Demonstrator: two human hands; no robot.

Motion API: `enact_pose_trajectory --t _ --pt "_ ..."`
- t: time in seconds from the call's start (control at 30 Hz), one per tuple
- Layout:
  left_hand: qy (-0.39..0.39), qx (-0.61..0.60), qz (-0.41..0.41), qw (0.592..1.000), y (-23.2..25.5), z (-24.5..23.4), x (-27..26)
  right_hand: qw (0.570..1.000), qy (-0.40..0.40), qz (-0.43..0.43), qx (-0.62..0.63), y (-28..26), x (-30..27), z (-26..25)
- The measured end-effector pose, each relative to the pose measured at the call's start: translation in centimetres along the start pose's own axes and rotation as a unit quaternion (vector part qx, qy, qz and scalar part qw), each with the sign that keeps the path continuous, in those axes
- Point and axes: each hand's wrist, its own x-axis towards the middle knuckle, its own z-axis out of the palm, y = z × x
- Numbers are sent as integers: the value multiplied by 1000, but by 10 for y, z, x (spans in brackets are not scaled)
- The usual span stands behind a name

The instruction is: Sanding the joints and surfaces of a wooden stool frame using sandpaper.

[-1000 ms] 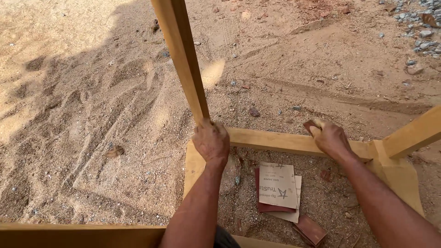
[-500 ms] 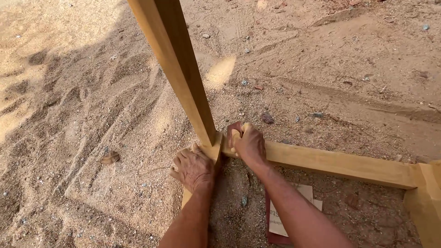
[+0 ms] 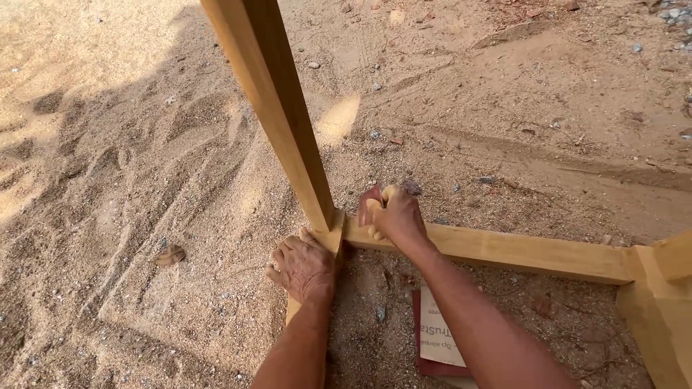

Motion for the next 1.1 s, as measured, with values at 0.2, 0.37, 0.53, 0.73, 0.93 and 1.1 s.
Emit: enact_pose_trajectory --t 0.2,0.37,0.53,0.73,0.93,1.1 --pt "-10 -10 -9 1000 2 0 1 993 -111 -2 -27 20 -9 43" --pt "-14 -8 -11 1000 -2 6 -2 993 -105 8 -60 6 -3 5" --pt "-12 6 -6 1000 0 4 0 983 44 -110 -142 40 19 53" --pt "-14 -1 -6 1000 4 -6 -3 981 -177 7 -85 13 0 10" --pt "-19 -11 -26 999 4 -3 3 979 34 -155 -132 57 32 53" --pt "-21 3 -9 1000 3 -2 -3 962 -252 -4 -106 15 5 8"
